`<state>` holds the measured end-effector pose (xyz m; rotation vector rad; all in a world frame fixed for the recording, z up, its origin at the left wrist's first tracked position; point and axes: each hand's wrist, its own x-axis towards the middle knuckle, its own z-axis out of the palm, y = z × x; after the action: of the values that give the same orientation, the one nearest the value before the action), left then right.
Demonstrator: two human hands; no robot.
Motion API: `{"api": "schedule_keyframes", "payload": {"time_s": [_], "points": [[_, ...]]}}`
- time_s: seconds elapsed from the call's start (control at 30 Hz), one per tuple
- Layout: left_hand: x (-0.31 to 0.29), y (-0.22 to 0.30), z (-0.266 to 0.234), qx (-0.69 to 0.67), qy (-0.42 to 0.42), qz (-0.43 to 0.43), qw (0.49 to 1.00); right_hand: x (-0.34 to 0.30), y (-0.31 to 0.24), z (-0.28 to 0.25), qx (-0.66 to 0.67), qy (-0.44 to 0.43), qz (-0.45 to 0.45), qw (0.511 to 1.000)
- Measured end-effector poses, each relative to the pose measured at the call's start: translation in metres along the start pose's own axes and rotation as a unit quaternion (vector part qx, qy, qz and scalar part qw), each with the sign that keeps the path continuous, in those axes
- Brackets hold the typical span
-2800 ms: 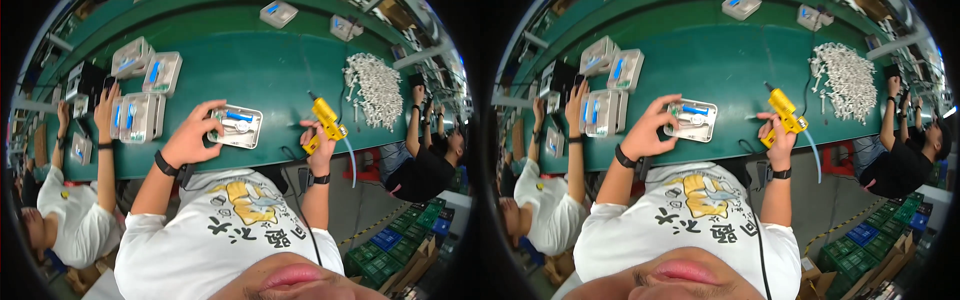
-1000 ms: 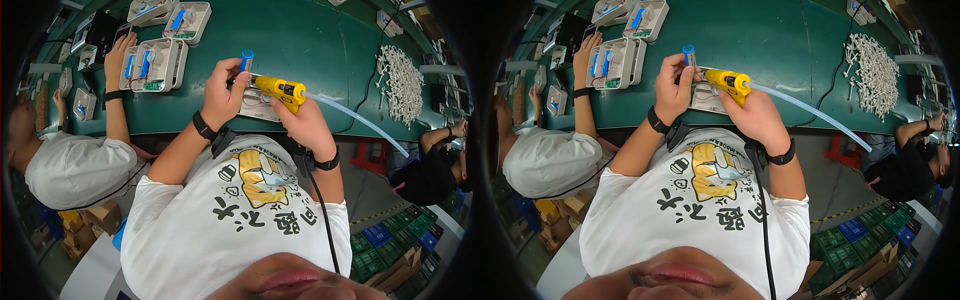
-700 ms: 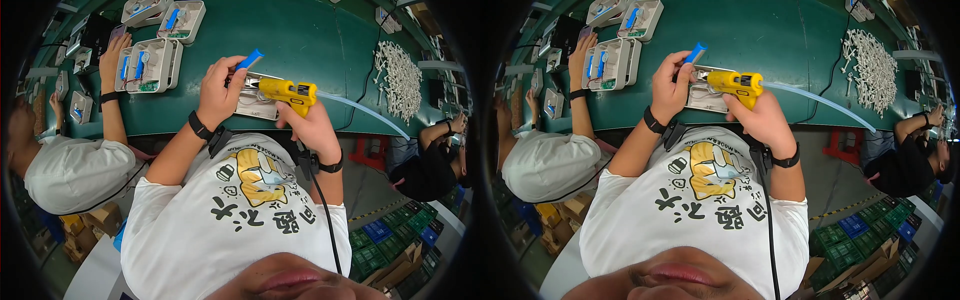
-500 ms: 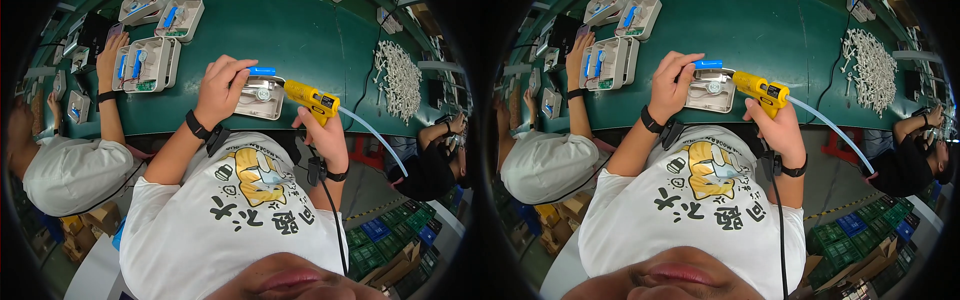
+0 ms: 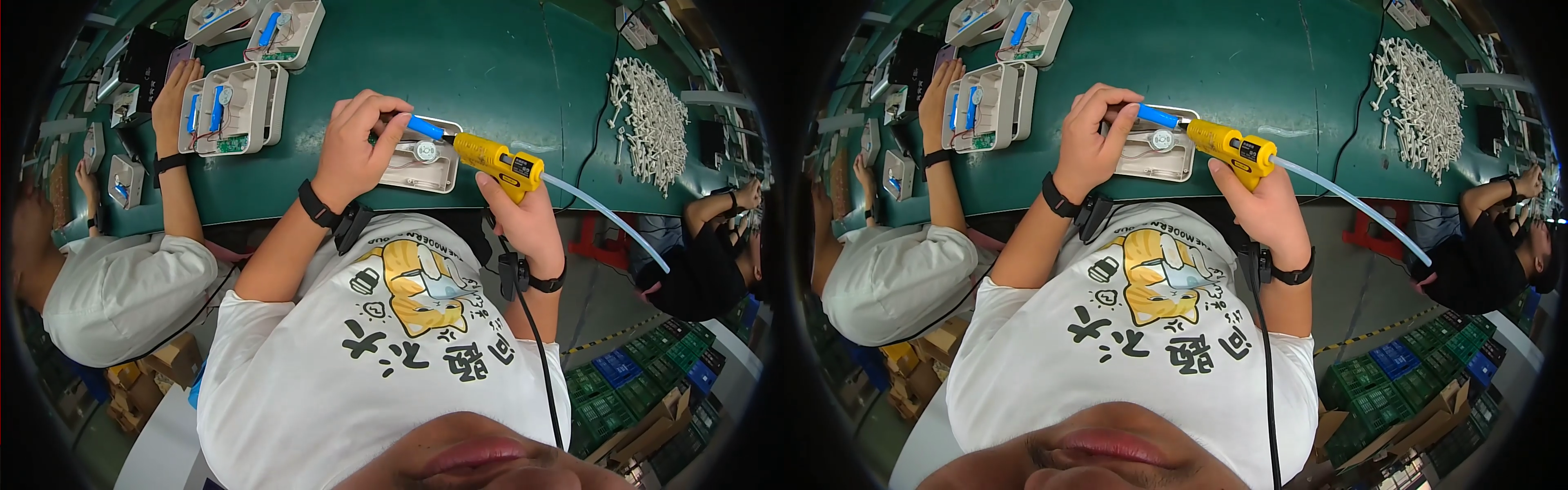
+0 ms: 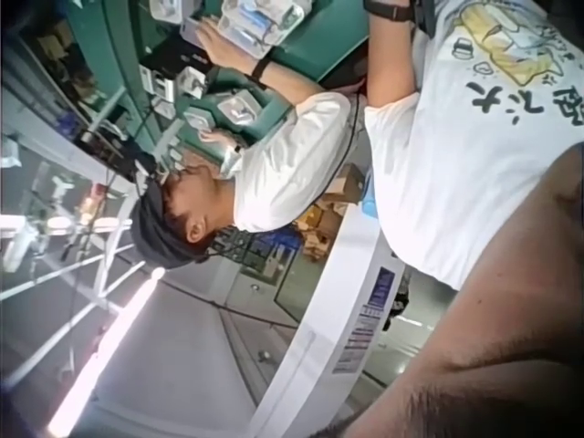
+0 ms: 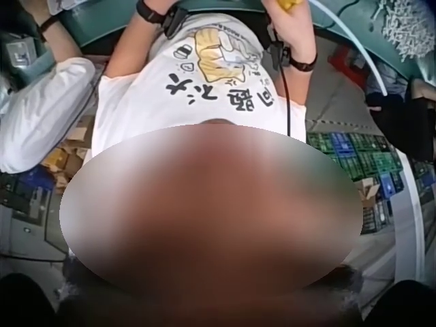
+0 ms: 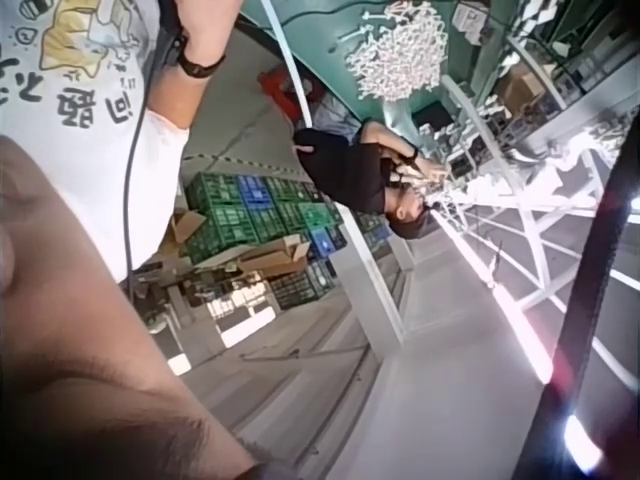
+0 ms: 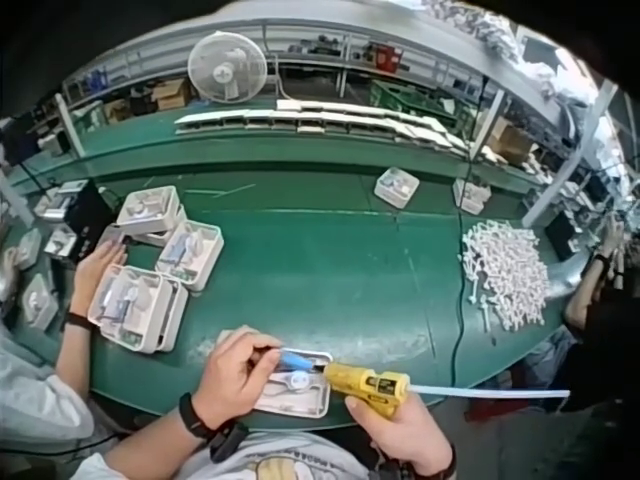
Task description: The person assembles electronic devices by placing a battery into a plastic housing and applying adhesive with a glue gun. This process is repeated for multiple units on the workbench.
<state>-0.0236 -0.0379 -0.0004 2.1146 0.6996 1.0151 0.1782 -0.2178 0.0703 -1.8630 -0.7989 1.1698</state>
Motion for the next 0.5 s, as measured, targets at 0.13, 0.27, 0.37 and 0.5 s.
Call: {"api": "schedule_keyframes", "payload": {"time_s": [0.13, 0.27, 0.37, 0.5], "points": [[0.001, 0.000, -0.001, 0.007, -0.009, 0.004, 1.000, 0.000, 0.000, -0.002, -0.007, -0.012, 0.016, 1.000], [0.001, 0.001, -0.004, 0.031, -0.042, 0.005, 0.999, -0.001, 0.004, -0.009, 0.000, -0.026, 0.040, 0.999], [0.001, -0.003, -0.007, 0.067, -0.032, 0.050, 0.996, -0.001, 0.003, -0.008, 0.022, -0.023, 0.031, 0.999], [0.004, 0.002, -0.012, 0.104, -0.027, 0.027, 0.994, 0.003, 0.005, -0.001, 0.057, -0.005, -0.001, 0.998]]}}
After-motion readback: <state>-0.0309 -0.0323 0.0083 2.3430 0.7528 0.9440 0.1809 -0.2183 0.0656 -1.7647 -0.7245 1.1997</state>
